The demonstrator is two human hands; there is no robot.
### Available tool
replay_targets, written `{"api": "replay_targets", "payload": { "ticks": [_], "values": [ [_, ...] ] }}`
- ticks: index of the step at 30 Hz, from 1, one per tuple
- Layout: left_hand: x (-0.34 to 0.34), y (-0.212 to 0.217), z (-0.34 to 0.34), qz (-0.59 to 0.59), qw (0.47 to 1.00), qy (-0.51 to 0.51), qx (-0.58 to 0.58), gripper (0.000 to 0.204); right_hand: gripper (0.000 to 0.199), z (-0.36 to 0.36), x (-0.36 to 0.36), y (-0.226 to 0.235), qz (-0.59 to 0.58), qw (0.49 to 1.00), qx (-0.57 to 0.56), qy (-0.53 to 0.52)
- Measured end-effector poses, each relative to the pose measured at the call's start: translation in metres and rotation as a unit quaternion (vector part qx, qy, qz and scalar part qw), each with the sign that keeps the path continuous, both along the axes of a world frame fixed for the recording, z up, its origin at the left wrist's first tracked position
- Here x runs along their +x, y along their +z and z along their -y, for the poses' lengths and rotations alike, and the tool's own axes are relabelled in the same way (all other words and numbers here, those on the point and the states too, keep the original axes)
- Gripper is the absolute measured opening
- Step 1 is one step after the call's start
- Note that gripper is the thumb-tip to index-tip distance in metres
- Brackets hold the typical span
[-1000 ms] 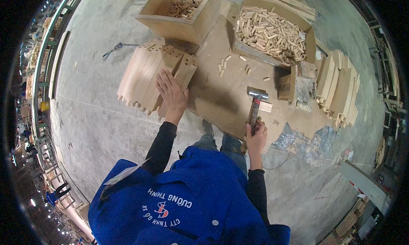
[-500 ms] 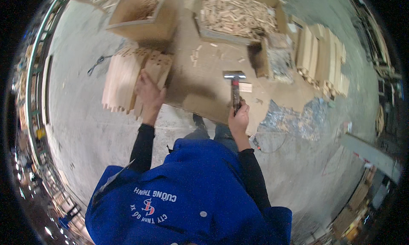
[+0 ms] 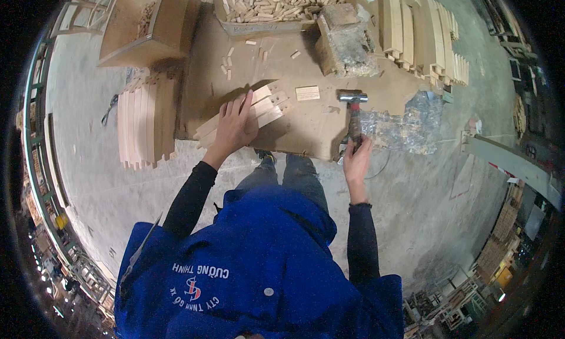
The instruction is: The person inserts small wooden dowels into pre-drilled holes on flat wooden pieces and taps them with a hammer to secure the joints. The person repeatedly picks up pieces, aligns dowels, and hammers them into place, then stacks the assembled parts.
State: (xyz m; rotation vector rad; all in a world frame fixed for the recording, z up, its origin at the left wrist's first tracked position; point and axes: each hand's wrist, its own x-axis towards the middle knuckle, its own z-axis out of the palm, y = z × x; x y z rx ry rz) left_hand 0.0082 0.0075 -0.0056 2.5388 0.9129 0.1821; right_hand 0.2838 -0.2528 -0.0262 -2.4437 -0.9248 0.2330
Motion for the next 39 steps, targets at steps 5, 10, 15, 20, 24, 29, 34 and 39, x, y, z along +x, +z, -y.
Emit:
{"api": "replay_targets", "payload": {
  "ticks": [5, 10, 15, 20, 24, 29, 34, 39],
  "values": [
    [-0.042, 0.014, 0.012, -0.003, 0.992, 0.092, 0.090, 0.103, 0.049, -0.022, 0.007, -0.005, 0.063, 0.992, -0.097, -0.042],
    [-0.099, -0.034, 0.027, 0.208, 0.929, 0.301, -0.065, 0.090, 0.050, -0.062, -0.025, 0.038, 0.111, 0.993, 0.009, 0.047],
    [-0.089, -0.039, 0.029, 0.225, 0.931, 0.274, -0.091, 0.090, 0.035, -0.142, -0.061, 0.056, 0.000, 0.976, 0.102, 0.191],
    [-0.085, -0.023, 0.028, 0.104, 0.963, 0.247, -0.004, 0.088, 0.020, -0.258, -0.082, 0.050, -0.057, 0.945, 0.133, 0.294],
    [-0.063, -0.003, 0.015, 0.091, 0.981, 0.169, 0.001, 0.079, 0.021, -0.329, -0.103, 0.024, -0.082, 0.940, 0.055, 0.326],
    [-0.047, -0.009, 0.010, 0.021, 0.987, 0.147, 0.056, 0.075, 0.037, -0.371, -0.140, 0.002, 0.005, 0.928, -0.109, 0.356],
    [-0.047, -0.009, 0.008, 0.031, 0.987, 0.151, 0.038, 0.074, 0.038, -0.368, -0.150, -0.039, 0.110, 0.911, 0.009, 0.397],
    [-0.046, -0.010, 0.008, 0.040, 0.987, 0.153, 0.038, 0.074, 0.043, -0.377, -0.158, -0.027, 0.135, 0.923, -0.036, 0.359]
  ]
}}
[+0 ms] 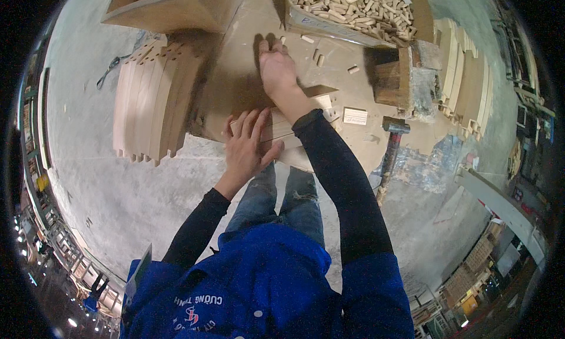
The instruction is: The person inserts small wooden dowels into pre-drilled holes on flat wooden pieces and taps them with a hammer to secure the joints. The person repeatedly picks up pieces, aligns dowels, and hammers them into place, then stacks the assembled parts.
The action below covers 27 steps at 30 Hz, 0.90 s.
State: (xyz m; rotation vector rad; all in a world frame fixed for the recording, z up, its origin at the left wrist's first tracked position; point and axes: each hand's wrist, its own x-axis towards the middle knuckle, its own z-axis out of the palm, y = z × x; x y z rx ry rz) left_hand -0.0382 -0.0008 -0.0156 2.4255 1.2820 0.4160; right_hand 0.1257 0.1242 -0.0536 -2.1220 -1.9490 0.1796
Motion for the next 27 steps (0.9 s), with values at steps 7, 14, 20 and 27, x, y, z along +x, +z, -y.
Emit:
{"api": "replay_targets", "payload": {
  "ticks": [7, 14, 20, 27],
  "values": [
    [0.000, -0.003, 0.001, 0.005, 1.000, -0.002, 0.006, 0.076, 0.047, 0.006, -0.002, 0.015, 0.057, 0.996, -0.004, 0.062],
    [-0.001, -0.002, 0.001, 0.003, 1.000, 0.000, -0.003, 0.078, 0.039, 0.003, 0.004, 0.013, -0.070, 0.992, -0.091, 0.042],
    [-0.001, -0.002, 0.002, 0.006, 1.000, 0.002, -0.001, 0.077, 0.028, 0.013, 0.079, 0.031, -0.829, 0.524, -0.021, -0.193],
    [-0.001, -0.001, 0.002, 0.003, 1.000, 0.001, -0.007, 0.078, 0.033, 0.035, 0.105, 0.012, -0.993, 0.110, 0.022, -0.046]
  ]
}}
